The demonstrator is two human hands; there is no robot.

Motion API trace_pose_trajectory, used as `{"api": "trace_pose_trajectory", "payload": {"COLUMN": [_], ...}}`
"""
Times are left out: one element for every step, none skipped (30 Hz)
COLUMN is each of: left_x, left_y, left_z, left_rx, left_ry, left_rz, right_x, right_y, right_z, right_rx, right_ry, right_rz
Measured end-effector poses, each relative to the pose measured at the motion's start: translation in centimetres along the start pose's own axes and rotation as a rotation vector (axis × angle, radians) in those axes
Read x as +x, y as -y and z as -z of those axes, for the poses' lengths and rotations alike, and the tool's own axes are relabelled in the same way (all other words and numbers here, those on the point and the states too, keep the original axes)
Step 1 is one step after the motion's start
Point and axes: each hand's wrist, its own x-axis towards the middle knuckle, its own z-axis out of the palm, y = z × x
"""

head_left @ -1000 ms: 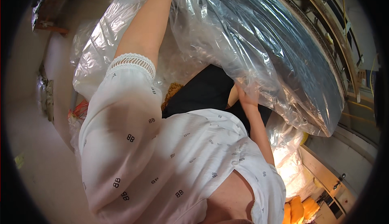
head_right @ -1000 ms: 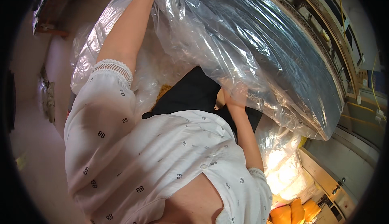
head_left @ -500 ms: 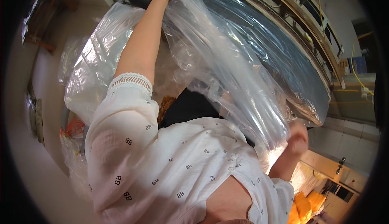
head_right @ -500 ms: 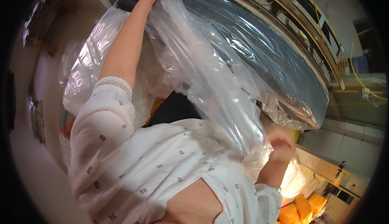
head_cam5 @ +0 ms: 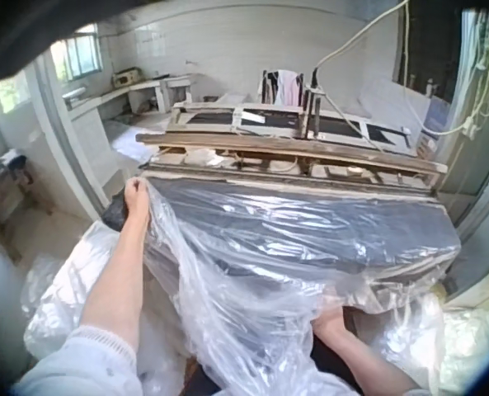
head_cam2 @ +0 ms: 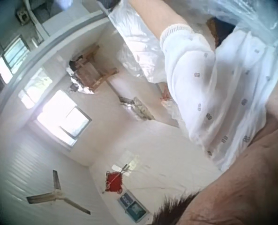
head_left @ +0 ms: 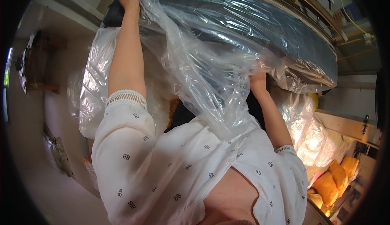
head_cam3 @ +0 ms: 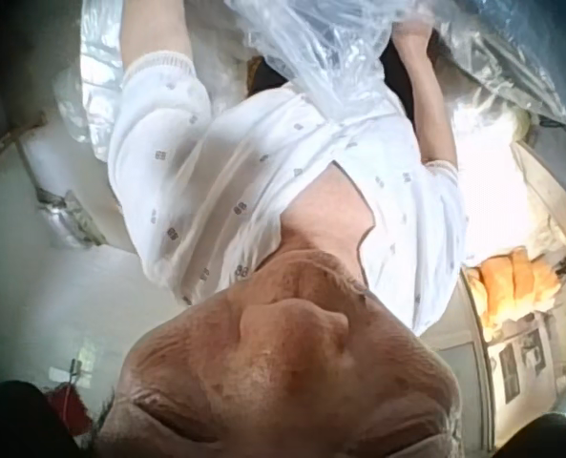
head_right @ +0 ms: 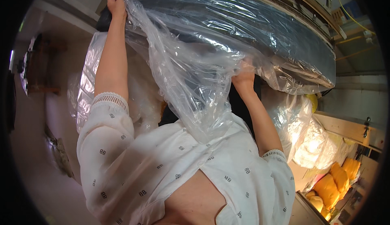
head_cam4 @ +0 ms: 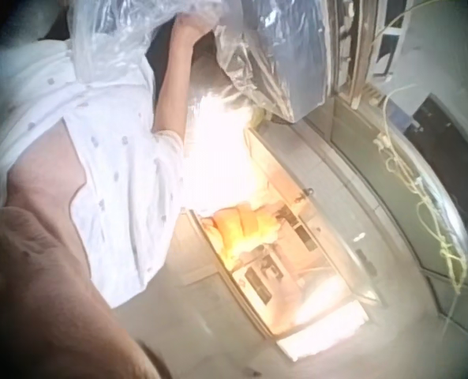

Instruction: Packaging or wrapping a large dark-colored product with transparent plastic film on a manufacturing table.

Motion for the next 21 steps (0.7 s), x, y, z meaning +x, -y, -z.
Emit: {"api": "trace_pose_trajectory", "payload": {"left_x": [-0.3,-0.7,-0.8,-0.5,-0.1,0.2,0.2,0.3,0.4,0.6,0.8,0.3,-0.5,0.3,1.1,1.2,1.3,1.4,1.3,1.2,1.1], "left_y": [-0.4,-0.9,-1.0,-0.9,-0.6,-0.6,-0.8,-0.9,-0.8,-0.3,-0.1,-0.5,-0.9,-0.7,0.0,0.4,0.6,0.8,1.0,0.8,0.8], "left_z": [-0.1,-0.4,0.0,0.3,0.7,1.7,1.9,1.6,1.7,2.0,2.2,1.7,-0.2,1.1,2.2,1.9,1.7,1.7,1.9,1.4,1.4], "left_rx": [-0.011,-0.017,-0.014,-0.035,-0.058,0.065,0.168,0.148,0.136,0.071,0.007,0.052,0.067,0.122,0.165,0.144,0.126,0.150,0.174,0.145,0.119], "left_ry": [0.019,0.014,0.002,0.016,0.030,0.039,0.055,0.080,0.097,0.076,0.052,0.071,0.102,0.080,0.063,0.055,0.049,0.050,0.046,0.061,0.073], "left_rz": [-0.007,0.007,0.020,0.043,0.068,0.033,-0.001,0.022,0.046,0.038,0.031,0.028,0.035,0.012,-0.007,-0.003,-0.006,-0.007,-0.005,0.007,0.021], "right_x": [0.3,0.6,0.9,1.2,1.4,2.0,1.2,-1.1,-2.4,-2.6,-2.1,-1.9,-2.6,-3.0,-4.1,-5.8,-7.5,-9.1,-10.2,-10.7,-10.4], "right_y": [-0.1,-0.3,-0.8,-1.8,-2.3,0.2,-0.3,-2.3,-4.7,-2.6,-2.5,-2.6,-2.5,-3.4,-4.2,-5.1,-6.1,-7.0,-7.7,-8.0,-7.3], "right_z": [0.3,1.1,1.8,3.2,5.4,8.9,11.8,12.9,14.7,17.5,20.0,22.1,24.2,23.5,22.1,20.5,18.2,15.7,13.7,11.3,8.5], "right_rx": [0.115,0.229,0.234,0.638,1.038,1.351,1.440,1.668,1.771,1.629,1.618,1.936,2.206,2.216,2.152,2.048,1.934,1.808,1.664,1.656,1.436], "right_ry": [-0.070,-0.141,-0.147,0.169,0.489,0.487,0.572,0.492,0.474,-0.027,-0.041,-0.142,-0.266,-0.271,-0.352,-0.446,-0.539,-0.625,-0.698,-0.738,-0.672], "right_rz": [-0.041,-0.087,-0.104,-0.190,-0.267,-0.228,-0.350,-0.438,-0.212,0.146,0.144,0.320,0.516,0.529,0.255,-0.019,-0.284,-0.543,-0.794,-0.791,-0.496]}}
